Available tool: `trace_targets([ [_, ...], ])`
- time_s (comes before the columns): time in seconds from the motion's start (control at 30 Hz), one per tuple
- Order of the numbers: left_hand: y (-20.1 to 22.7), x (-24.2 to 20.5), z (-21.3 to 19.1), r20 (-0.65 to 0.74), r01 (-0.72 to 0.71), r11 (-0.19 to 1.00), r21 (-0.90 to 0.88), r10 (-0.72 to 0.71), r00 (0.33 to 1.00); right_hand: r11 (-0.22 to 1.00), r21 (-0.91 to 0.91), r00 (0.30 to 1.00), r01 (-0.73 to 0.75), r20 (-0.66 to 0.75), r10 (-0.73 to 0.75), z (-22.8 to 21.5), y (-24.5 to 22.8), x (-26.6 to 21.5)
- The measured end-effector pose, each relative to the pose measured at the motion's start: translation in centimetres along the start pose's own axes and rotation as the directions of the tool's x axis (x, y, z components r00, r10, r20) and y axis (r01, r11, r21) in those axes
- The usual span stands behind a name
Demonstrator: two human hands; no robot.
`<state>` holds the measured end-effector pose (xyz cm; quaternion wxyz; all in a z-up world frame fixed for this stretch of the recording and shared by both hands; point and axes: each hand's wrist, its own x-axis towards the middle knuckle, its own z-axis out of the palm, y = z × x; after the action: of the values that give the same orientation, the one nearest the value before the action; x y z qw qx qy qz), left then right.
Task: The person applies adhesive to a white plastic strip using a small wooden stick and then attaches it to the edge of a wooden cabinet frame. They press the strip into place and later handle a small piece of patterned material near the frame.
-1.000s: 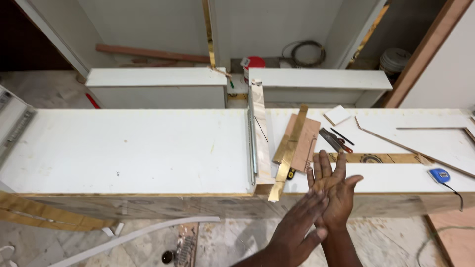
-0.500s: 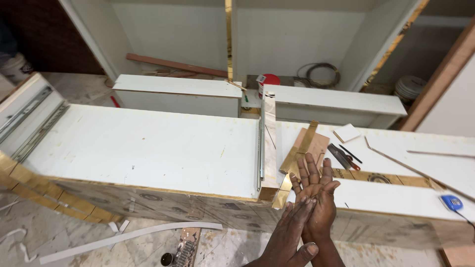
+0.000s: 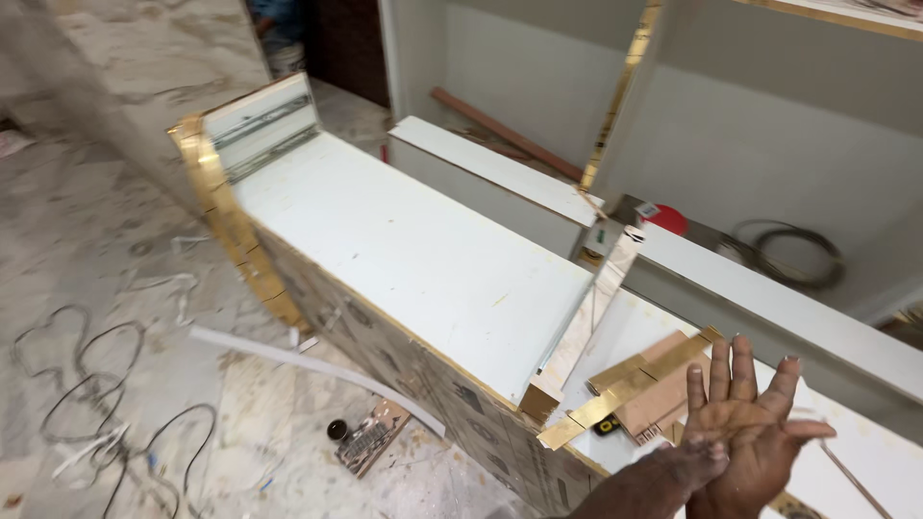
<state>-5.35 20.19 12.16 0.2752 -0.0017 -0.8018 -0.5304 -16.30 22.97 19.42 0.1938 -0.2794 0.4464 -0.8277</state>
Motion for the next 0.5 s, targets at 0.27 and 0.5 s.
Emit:
trace_targets([
  [0.27, -1.8, 0.5, 4.5, -0.180, -0.027, 0.991, 0.128, 0.049, 0.982, 0.974, 0.065, 0.976, -0.218, 0.023, 0.216, -3.2, 0.8, 1.7],
  [0.5, 0.5, -0.7, 3.9, -0.252, -0.110, 0.937, 0.333, 0.200, 0.947, 0.812, 0.198, 0.834, -0.550, 0.190, 0.519, -5.4, 7.8, -2.3],
])
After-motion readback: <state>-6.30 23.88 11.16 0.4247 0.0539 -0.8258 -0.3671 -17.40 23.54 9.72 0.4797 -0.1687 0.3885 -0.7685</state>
